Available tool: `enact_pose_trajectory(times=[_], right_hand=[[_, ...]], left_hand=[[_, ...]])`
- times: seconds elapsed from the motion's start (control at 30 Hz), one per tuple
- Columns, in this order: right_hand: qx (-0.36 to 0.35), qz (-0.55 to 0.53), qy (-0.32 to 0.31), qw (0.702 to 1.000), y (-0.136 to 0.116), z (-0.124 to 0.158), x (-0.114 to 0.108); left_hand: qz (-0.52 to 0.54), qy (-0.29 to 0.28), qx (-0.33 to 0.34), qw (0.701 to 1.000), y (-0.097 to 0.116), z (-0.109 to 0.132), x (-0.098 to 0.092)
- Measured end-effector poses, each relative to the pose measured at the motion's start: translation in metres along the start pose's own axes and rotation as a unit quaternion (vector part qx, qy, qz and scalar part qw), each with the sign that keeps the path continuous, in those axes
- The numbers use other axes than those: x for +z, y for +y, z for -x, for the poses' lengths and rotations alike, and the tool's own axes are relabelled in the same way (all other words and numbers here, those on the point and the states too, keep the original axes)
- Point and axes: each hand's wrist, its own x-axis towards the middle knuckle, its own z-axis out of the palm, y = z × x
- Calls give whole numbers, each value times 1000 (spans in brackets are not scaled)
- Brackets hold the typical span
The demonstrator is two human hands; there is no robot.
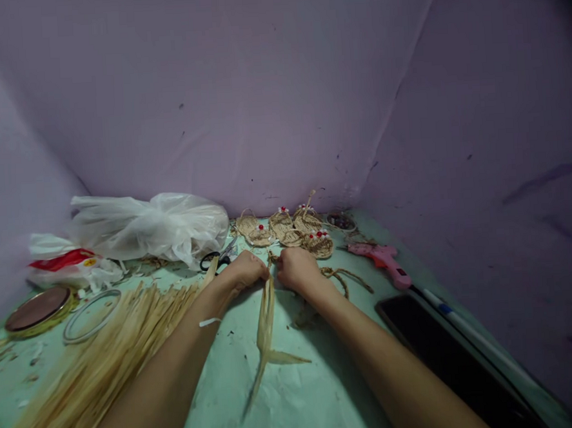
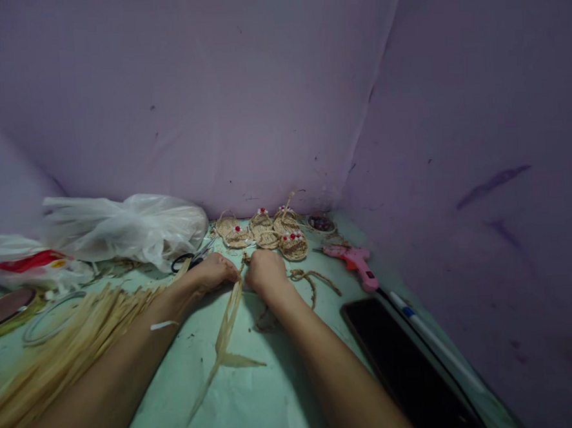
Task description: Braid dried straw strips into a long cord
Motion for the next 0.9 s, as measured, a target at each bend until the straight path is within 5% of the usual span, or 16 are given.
enact_pose_trajectory(times=[0.53, 0.7, 0.8, 0.9], right_hand=[[-103, -6, -30, 994, 11, 13, 0], [-99, 58, -61, 991, 44, -8, -36], [-38, 102, -45, 993, 63, -8, -66], [-33, 23, -80, 996, 56, 5, -81]], left_hand=[[6, -12, -7, 1000, -8, -8, 0], [0, -26, -22, 999, -7, -6, -4], [11, -39, -38, 998, -4, -4, -6], [15, -40, -60, 997, -3, -4, -7]])
